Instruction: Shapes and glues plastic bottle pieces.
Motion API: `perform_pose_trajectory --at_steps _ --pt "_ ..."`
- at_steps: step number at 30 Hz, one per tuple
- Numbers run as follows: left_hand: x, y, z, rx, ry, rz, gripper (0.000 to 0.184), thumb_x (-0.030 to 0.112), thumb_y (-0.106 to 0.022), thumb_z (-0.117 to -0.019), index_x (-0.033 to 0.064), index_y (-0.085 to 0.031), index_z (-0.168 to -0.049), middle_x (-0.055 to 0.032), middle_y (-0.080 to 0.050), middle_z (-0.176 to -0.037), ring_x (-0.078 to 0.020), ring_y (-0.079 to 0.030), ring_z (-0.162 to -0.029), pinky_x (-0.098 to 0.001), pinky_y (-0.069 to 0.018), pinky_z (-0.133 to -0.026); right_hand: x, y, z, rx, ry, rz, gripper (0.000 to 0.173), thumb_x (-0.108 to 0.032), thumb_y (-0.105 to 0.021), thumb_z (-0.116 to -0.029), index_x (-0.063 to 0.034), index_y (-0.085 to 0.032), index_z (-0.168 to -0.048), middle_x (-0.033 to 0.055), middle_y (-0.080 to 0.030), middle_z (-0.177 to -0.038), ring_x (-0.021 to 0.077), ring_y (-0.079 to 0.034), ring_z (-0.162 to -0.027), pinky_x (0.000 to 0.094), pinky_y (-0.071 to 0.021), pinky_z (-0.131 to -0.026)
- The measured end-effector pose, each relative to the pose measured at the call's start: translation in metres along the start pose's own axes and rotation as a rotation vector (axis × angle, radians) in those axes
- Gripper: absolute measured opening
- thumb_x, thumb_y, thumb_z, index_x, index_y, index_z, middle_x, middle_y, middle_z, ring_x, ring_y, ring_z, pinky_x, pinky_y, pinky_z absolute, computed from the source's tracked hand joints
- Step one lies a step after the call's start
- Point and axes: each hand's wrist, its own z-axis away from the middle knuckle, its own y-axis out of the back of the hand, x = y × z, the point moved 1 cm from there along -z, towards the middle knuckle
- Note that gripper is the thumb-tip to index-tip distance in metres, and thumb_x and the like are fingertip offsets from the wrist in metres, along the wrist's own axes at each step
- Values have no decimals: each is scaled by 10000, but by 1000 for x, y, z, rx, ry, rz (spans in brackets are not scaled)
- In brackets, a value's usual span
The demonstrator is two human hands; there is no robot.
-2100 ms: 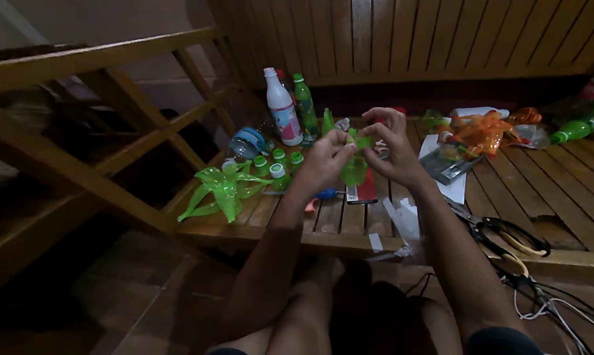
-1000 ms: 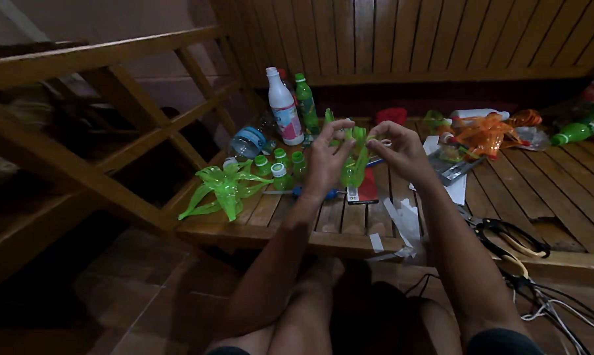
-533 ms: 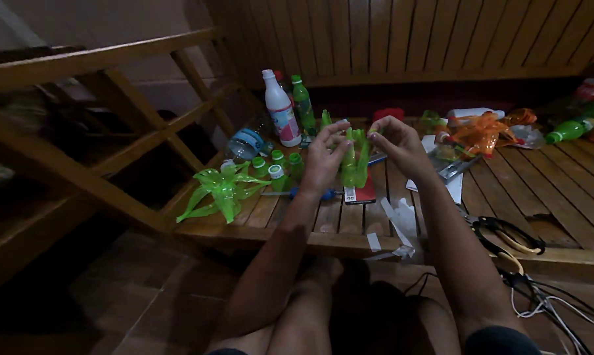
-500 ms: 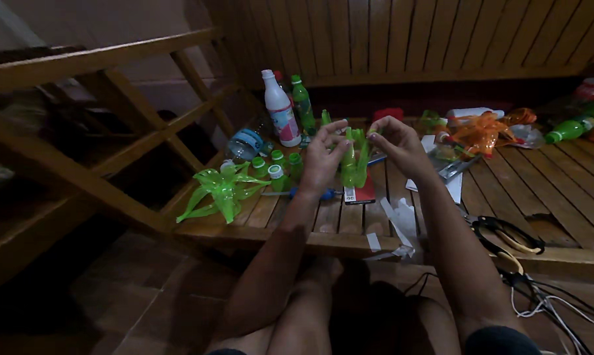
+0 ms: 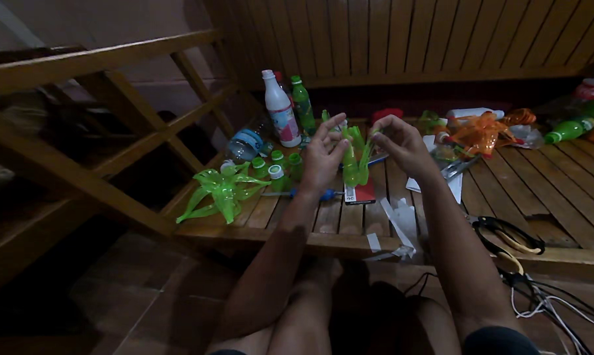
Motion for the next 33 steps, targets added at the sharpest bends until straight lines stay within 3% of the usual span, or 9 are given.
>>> perform_pose_trajectory --at_steps 5,7,10,14,19,21,25,29,33 --pt "0 -7 3 -28 -14 -213 296 39 -604 -1003 18 -645 -1295 -128 -651 -1266 -123 -672 -1037 -283 -564 -897 6 -6 1 -65 -54 121 155 -63 -566 -1015 48 -609 -1115 27 -661 -967 9 -642 -819 201 -565 -766" --pt "-6 -10 3 -45 -28 -282 266 37 -626 -991 11 -675 -1251 -151 -636 -1292 -177 -637 -1153 -323 -538 -973 8 -8 1 -68 -91 130 147 -59 -573 -1016 48 -611 -1110 29 -661 -940 6 -636 -789 193 -560 -747" --pt "-14 -12 2 -77 -65 -373 254 55 -605 -1003 -14 -687 -1233 -175 -604 -1380 -213 -587 -1277 -352 -499 -1048 8 -8 1 -66 -136 176 156 -70 -569 -1025 49 -617 -1113 44 -660 -921 16 -636 -767 195 -559 -726" --pt "-16 -14 3 -93 -101 -454 255 53 -597 -1008 -26 -699 -1228 -176 -528 -1495 -223 -563 -1330 -345 -482 -1075 11 -8 0 -52 -193 184 162 -84 -583 -1025 44 -623 -1116 60 -672 -926 43 -650 -746 225 -573 -691" --pt "-13 -18 6 -18 -137 -465 266 40 -594 -1008 -15 -689 -1250 -200 -618 -1289 -219 -642 -1112 -309 -542 -935 12 -10 -1 -35 -225 187 162 -84 -591 -1023 45 -626 -1113 65 -673 -915 44 -650 -754 224 -570 -713" --pt "-7 -18 7 -41 -54 -447 274 66 -569 -1031 -9 -676 -1271 -183 -659 -1242 -199 -670 -1080 -328 -547 -949 11 -10 -1 -24 -256 197 172 -95 -595 -1024 41 -633 -1123 77 -680 -927 63 -653 -747 240 -569 -690" --pt "-5 -18 8 -111 127 -349 331 125 -553 -1051 -12 -581 -1351 -133 -694 -1111 -160 -671 -881 -339 -561 -814 14 -10 -1 11 -281 177 162 -94 -598 -1025 38 -633 -1111 90 -681 -924 86 -670 -727 258 -585 -641" --pt "-3 -15 20 -167 228 -334 418 260 -667 -1013 29 -536 -1334 -113 -722 -1069 -211 -681 -874 -392 -560 -766 13 -11 0 60 -283 169 167 -104 -605 -1023 41 -643 -1099 89 -675 -918 82 -667 -749 261 -589 -688" --pt "-5 -19 9 -129 298 -351 365 198 -763 -939 -12 -633 -1208 -99 -744 -989 -152 -696 -864 -365 -562 -807 15 -13 -1 88 -251 211 177 -112 -618 -1010 36 -658 -1099 97 -683 -956 94 -660 -807 281 -572 -753"
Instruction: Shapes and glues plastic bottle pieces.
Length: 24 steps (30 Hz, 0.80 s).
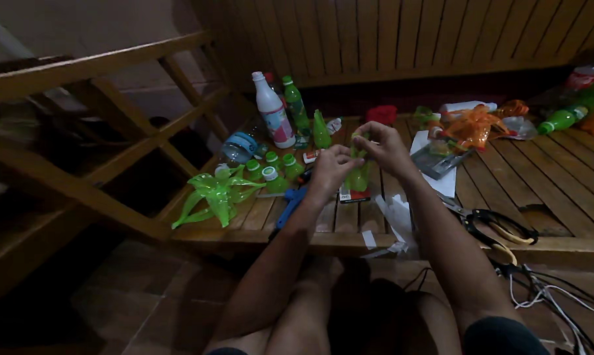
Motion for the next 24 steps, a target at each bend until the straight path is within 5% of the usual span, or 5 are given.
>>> perform_pose_trajectory --at_steps 5,8,10,18,24 --pt "-3 0 1 4 -63 16 160 140 -717 -963 2 -700 -1045 -66 -729 -875 -95 -657 -735 -303 -548 -714 -4 -1 1 17 55 -12 203 -138 -634 -1006 20 -680 -1124 80 -698 -1026 71 -662 -865 258 -563 -794" --pt "-4 6 -3 27 -80 144 126 124 -724 -957 20 -726 -1029 -28 -746 -887 -53 -692 -779 -253 -578 -762 -8 10 0 79 -8 -48 378 -229 -495 -1082 11 -587 -1359 123 -675 -1189 123 -665 -976 303 -562 -839" --pt "-6 8 -4 51 -109 224 103 99 -732 -945 22 -736 -1012 -25 -756 -889 -52 -706 -783 -241 -592 -755 -2 16 -2 138 -53 -20 388 -242 -404 -1112 14 -584 -1341 109 -644 -1114 114 -626 -930 293 -536 -818" --pt "-4 14 -2 79 -220 262 77 95 -735 -939 37 -739 -989 10 -727 -924 -29 -675 -842 -215 -571 -792 4 7 -2 -65 -133 -120 530 -229 -514 -1066 -60 -389 -1553 197 -551 -1408 244 -628 -1161 403 -555 -926" --pt "-9 17 -4 53 -324 322 89 47 -730 -925 13 -739 -1006 -30 -722 -1050 -74 -690 -934 -253 -589 -860 7 6 -2 -93 -133 -201 538 -114 -524 -1033 -48 -380 -1547 171 -616 -1244 191 -659 -1026 356 -578 -851"
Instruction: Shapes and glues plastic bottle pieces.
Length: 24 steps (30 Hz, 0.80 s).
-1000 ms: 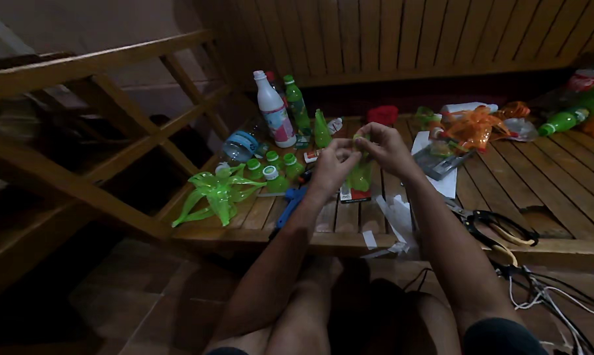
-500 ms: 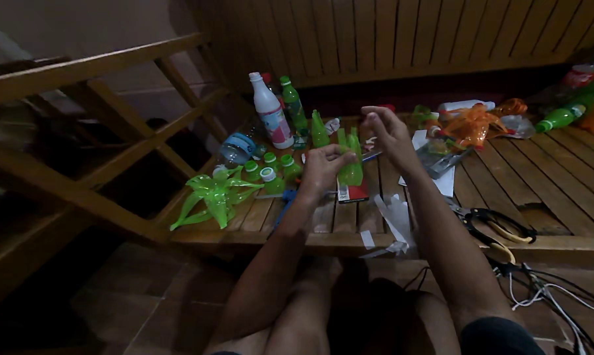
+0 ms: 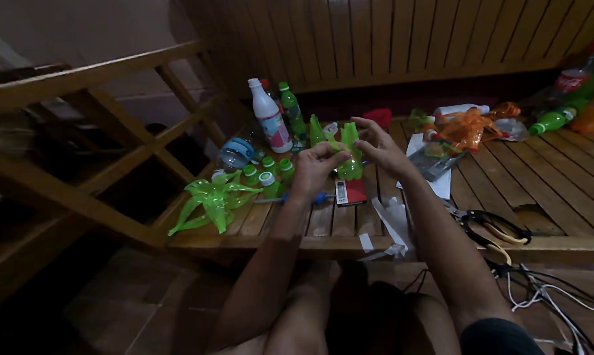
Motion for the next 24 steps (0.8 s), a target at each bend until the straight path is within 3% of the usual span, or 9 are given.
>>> perform_pose_trajectory --at_steps 8,12,15,19,22,24 --pt "10 0 3 78 -21 -69 149 55 -746 -917 1 -744 -1057 -46 -749 -1074 -69 -706 -963 -249 -588 -878 -5 -4 1 55 118 20 555 -67 -535 -1015 -25 -372 -1544 167 -624 -1210 167 -661 -997 328 -575 -850" --pt "18 -4 4 104 37 -101 114 69 -755 -916 21 -753 -1018 -28 -766 -1003 -54 -713 -914 -240 -587 -852 -6 -7 2 56 165 33 575 -77 -545 -1006 -26 -368 -1550 184 -612 -1241 177 -658 -1016 330 -571 -860" --pt "19 -6 5 129 45 -70 99 57 -752 -915 18 -742 -1006 -19 -758 -948 -49 -709 -868 -226 -588 -817 -6 -7 2 42 184 15 577 -78 -546 -1010 -26 -357 -1552 189 -612 -1255 183 -668 -1030 332 -579 -872" --pt "17 -6 4 130 16 17 101 41 -735 -923 11 -726 -1019 -24 -758 -983 -76 -717 -905 -264 -600 -852 -7 -6 2 59 182 15 573 -93 -542 -1027 -38 -346 -1562 178 -636 -1232 166 -674 -1019 324 -575 -883" --pt "17 -6 5 99 -9 42 95 34 -735 -919 18 -720 -1011 -8 -756 -957 -70 -718 -893 -261 -602 -851 -7 -6 2 62 212 11 572 -83 -543 -1020 -37 -357 -1559 175 -627 -1243 164 -665 -1031 322 -570 -883" --pt "18 -7 5 97 -3 44 97 32 -739 -916 14 -724 -1010 -15 -755 -949 -68 -715 -884 -254 -599 -836 -5 -7 0 71 286 35 508 -45 -555 -999 18 -424 -1486 171 -612 -1278 146 -659 -1042 299 -569 -877"
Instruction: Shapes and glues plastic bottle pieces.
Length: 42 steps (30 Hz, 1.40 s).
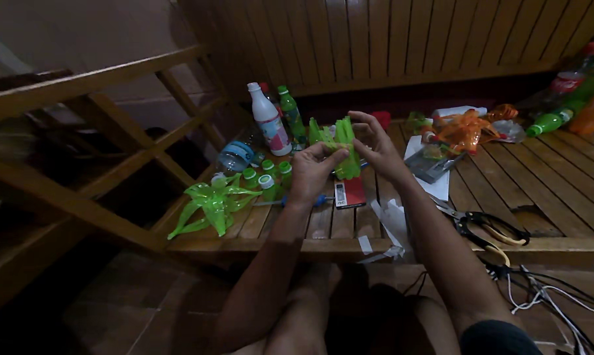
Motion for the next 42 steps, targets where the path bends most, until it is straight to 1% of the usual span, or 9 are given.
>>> perform_pose_trajectory --at_steps 5,8,11,18,23,27,33,37,42 --pt "3 -2 0 22 29 -17 88 24 -730 -920 18 -714 -1007 6 -751 -894 -42 -710 -819 -226 -598 -792 0 -3 2 71 40 116 189 -23 -597 -969 60 -677 -1119 183 -542 -1265 140 -602 -1085 221 -551 -837" --pt "3 -3 1 47 63 -82 90 59 -732 -932 27 -712 -1014 17 -737 -862 -24 -689 -770 -211 -582 -752 -4 -5 3 67 92 155 208 -48 -551 -975 63 -703 -1062 131 -568 -1112 61 -571 -929 160 -497 -757" --pt "1 -2 -1 72 71 -112 104 67 -740 -927 12 -715 -1012 -1 -746 -851 -23 -696 -772 -213 -581 -756 -8 -6 4 31 50 131 198 -129 -598 -1008 35 -705 -1038 83 -628 -1071 36 -612 -920 174 -529 -782" --pt "1 -2 -2 81 92 -154 101 97 -729 -945 17 -708 -1004 10 -730 -824 -13 -674 -727 -204 -568 -724 -4 -9 3 46 -23 -31 152 -103 -607 -1016 16 -695 -1052 -5 -687 -949 -16 -626 -786 173 -543 -721" --pt "3 8 -4 20 123 -295 168 181 -660 -1011 25 -707 -1055 -14 -716 -890 -38 -662 -766 -234 -563 -751 -5 -11 4 40 -109 -52 199 -116 -583 -1034 20 -693 -1128 27 -707 -1002 29 -654 -824 219 -566 -741" --pt "-6 15 -8 -90 129 -439 203 163 -652 -1014 -19 -721 -1072 -115 -721 -985 -151 -695 -864 -367 -583 -845 6 -11 6 -16 -173 19 208 -114 -581 -1033 43 -677 -1129 55 -693 -1014 28 -644 -846 223 -556 -789" --pt "-20 0 -4 -273 185 -423 223 174 -639 -1026 -27 -718 -1081 -129 -713 -1039 -171 -696 -903 -369 -578 -868 4 0 34 28 -272 206 219 -117 -599 -1025 53 -691 -1128 141 -688 -1092 127 -677 -923 302 -576 -852" --pt "-27 -4 1 -459 296 -367 280 163 -535 -1078 -73 -665 -1158 -180 -686 -1102 -208 -689 -975 -391 -563 -920 13 -3 62 99 -320 221 249 -143 -588 -1039 55 -686 -1153 127 -706 -1030 104 -671 -878 297 -571 -811" --pt "-27 0 3 -379 346 -303 257 98 -574 -1052 -72 -611 -1241 -187 -682 -1118 -194 -719 -928 -363 -605 -861 15 -9 66 99 -331 211 264 -135 -573 -1045 59 -664 -1200 135 -705 -1022 118 -685 -861 305 -584 -806"
